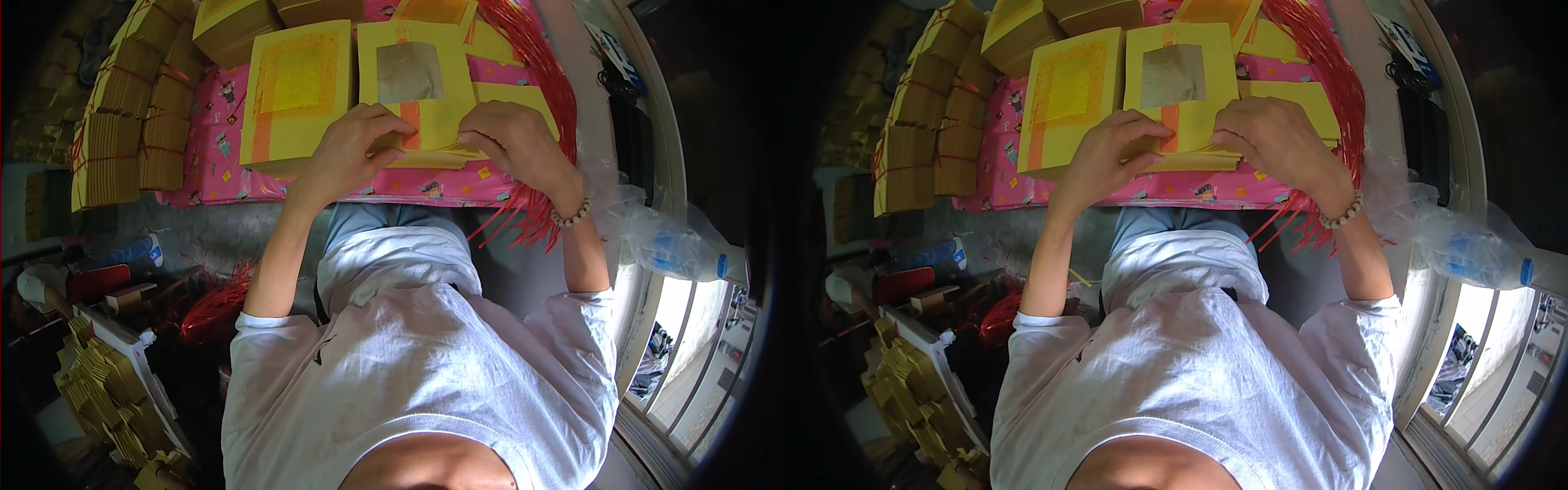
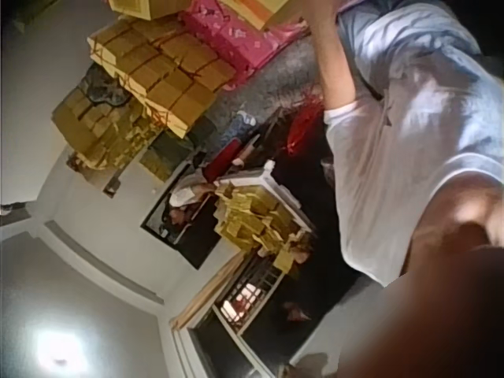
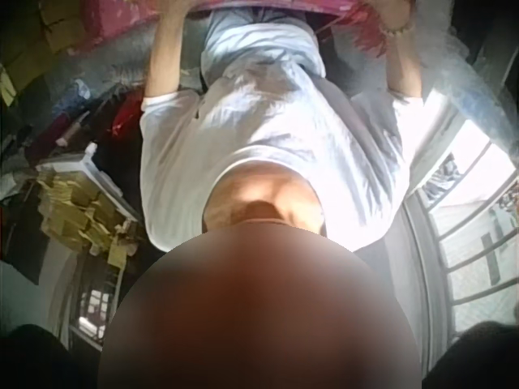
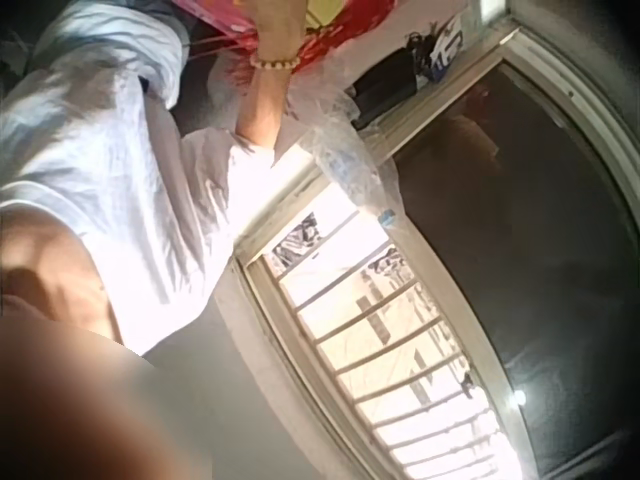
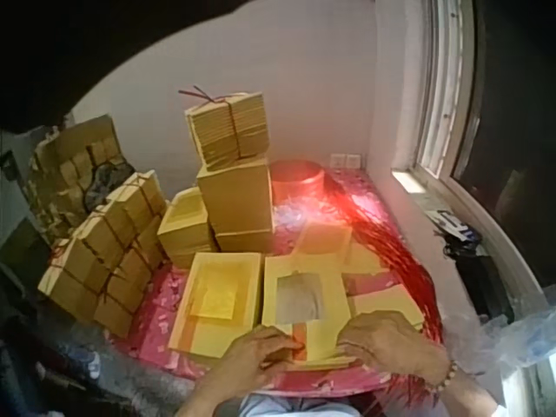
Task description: Inspecting, flipping, and stacking sheets of yellow joss paper.
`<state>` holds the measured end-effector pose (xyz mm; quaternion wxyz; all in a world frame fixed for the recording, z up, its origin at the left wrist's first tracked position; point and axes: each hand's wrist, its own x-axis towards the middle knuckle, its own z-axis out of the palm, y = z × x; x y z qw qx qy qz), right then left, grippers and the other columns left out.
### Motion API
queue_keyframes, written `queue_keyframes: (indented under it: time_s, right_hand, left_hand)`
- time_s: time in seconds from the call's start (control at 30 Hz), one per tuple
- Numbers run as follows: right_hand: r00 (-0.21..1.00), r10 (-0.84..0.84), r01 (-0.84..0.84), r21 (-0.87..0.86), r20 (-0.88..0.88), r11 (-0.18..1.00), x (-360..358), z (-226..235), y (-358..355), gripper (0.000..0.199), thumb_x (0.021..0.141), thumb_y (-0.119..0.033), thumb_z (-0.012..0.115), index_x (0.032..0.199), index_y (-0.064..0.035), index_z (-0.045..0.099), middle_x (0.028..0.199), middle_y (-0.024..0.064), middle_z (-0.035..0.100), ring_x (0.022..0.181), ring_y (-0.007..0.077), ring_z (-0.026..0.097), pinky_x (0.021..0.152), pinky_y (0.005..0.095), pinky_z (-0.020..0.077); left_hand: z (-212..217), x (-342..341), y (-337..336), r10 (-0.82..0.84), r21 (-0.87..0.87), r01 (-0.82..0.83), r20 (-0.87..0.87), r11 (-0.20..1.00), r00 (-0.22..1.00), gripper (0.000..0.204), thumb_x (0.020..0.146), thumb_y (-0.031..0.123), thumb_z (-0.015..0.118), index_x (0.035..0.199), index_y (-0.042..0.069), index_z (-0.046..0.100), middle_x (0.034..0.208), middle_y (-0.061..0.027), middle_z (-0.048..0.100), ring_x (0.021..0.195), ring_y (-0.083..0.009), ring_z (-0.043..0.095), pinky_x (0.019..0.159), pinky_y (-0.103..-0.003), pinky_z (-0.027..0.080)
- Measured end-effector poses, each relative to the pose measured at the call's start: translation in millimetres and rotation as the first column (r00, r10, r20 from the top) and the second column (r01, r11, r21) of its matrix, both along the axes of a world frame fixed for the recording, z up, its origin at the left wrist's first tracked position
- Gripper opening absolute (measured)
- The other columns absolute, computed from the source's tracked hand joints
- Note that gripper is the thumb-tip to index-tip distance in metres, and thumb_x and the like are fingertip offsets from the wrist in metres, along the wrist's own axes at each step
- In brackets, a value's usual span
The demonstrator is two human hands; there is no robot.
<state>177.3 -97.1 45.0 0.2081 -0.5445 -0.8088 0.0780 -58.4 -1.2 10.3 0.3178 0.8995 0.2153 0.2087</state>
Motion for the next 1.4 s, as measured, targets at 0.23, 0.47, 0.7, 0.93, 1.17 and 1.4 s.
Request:
queue_keyframes:
  time_s: [0.23, 0.47, 0.7, 0.93, 1.17, 1.4]
  right_hand:
    - [0.999, 0.03, -0.03, 0.02, 0.018, 0.999, -4.1, 14.5, 7.1, 0.01, 0.081, -0.012, 0.062, 0.083, -0.0014, 0.061, 0.076, 0.0128, 0.06, 0.07, 0.0306, 0.058, 0.061, 0.0357, 0.0456]
    - [1.0, 0.005, -0.005, -0.025, 0.02, 1.0, -4.2, 18.6, 9.8, 0.012, 0.081, -0.013, 0.064, 0.084, -0.0013, 0.063, 0.077, 0.0133, 0.062, 0.071, 0.0317, 0.059, 0.062, 0.0365, 0.0458]
    - [1.0, -0.017, 0.017, -0.069, 0.007, 0.997, -2.7, 19.0, 12.1, 0.013, 0.081, -0.013, 0.063, 0.084, -0.0009, 0.064, 0.077, 0.0136, 0.062, 0.071, 0.0315, 0.06, 0.062, 0.0365, 0.046]
    - [0.998, -0.014, 0.011, -0.047, -0.062, 0.999, -3.9, 15.9, 13.0, 0.012, 0.08, -0.014, 0.062, 0.079, -0.0024, 0.063, 0.072, 0.0134, 0.06, 0.068, 0.0321, 0.059, 0.059, 0.0391, 0.0448]
    - [0.999, -0.028, 0.025, -0.112, -0.025, 0.993, -4.2, 21.3, 11.4, 0.013, 0.08, -0.012, 0.064, 0.082, 0.0008, 0.064, 0.076, 0.0143, 0.062, 0.068, 0.0306, 0.06, 0.06, 0.0355, 0.046]
    - [0.999, -0.039, 0.038, -0.144, -0.009, 0.989, -1.1, 24.1, 15.5, 0.012, 0.081, -0.011, 0.063, 0.082, 0.001, 0.063, 0.075, 0.0145, 0.062, 0.069, 0.0314, 0.06, 0.061, 0.0356, 0.0457]
  left_hand:
    - [-3.6, -2.7, 1.7, -0.002, -0.009, 0.002, 0.021, 1.0, 1.0, 0.029, 0.073, 0.007, 0.068, 0.102, 0.007, 0.063, 0.096, -0.0089, 0.063, 0.092, -0.0286, 0.059, 0.08, -0.035, 0.047]
    - [-6.1, -3.5, 3.5, -0.004, -0.027, 0.005, 0.032, 1.0, 0.999, 0.029, 0.074, 0.009, 0.069, 0.102, 0.007, 0.064, 0.097, -0.009, 0.063, 0.092, -0.0285, 0.059, 0.081, -0.035, 0.047]
    - [-6.6, -3.9, 6.9, -0.018, -0.048, 0.02, 0.043, 0.999, 0.999, 0.027, 0.075, 0.012, 0.069, 0.101, 0.006, 0.064, 0.098, -0.0102, 0.062, 0.095, -0.0292, 0.057, 0.083, -0.038, 0.046]
    - [-9.8, -5.5, 8.9, -0.026, -0.064, 0.029, 0.041, 0.998, 0.999, 0.027, 0.074, 0.015, 0.069, 0.099, 0.006, 0.064, 0.098, -0.0101, 0.062, 0.095, -0.0289, 0.057, 0.083, -0.037, 0.046]
    - [-11.5, -4.1, 10.0, -0.034, -0.059, 0.037, 0.059, 0.998, 0.998, 0.03, 0.072, 0.014, 0.072, 0.1, 0.006, 0.065, 0.096, -0.008, 0.065, 0.093, -0.0272, 0.059, 0.081, -0.035, 0.047]
    - [-11.3, 0.3, 14.4, -0.057, -0.058, 0.061, 0.071, 0.996, 0.996, 0.029, 0.072, 0.016, 0.071, 0.099, 0.007, 0.065, 0.095, -0.0085, 0.064, 0.093, -0.0279, 0.058, 0.082, -0.037, 0.046]
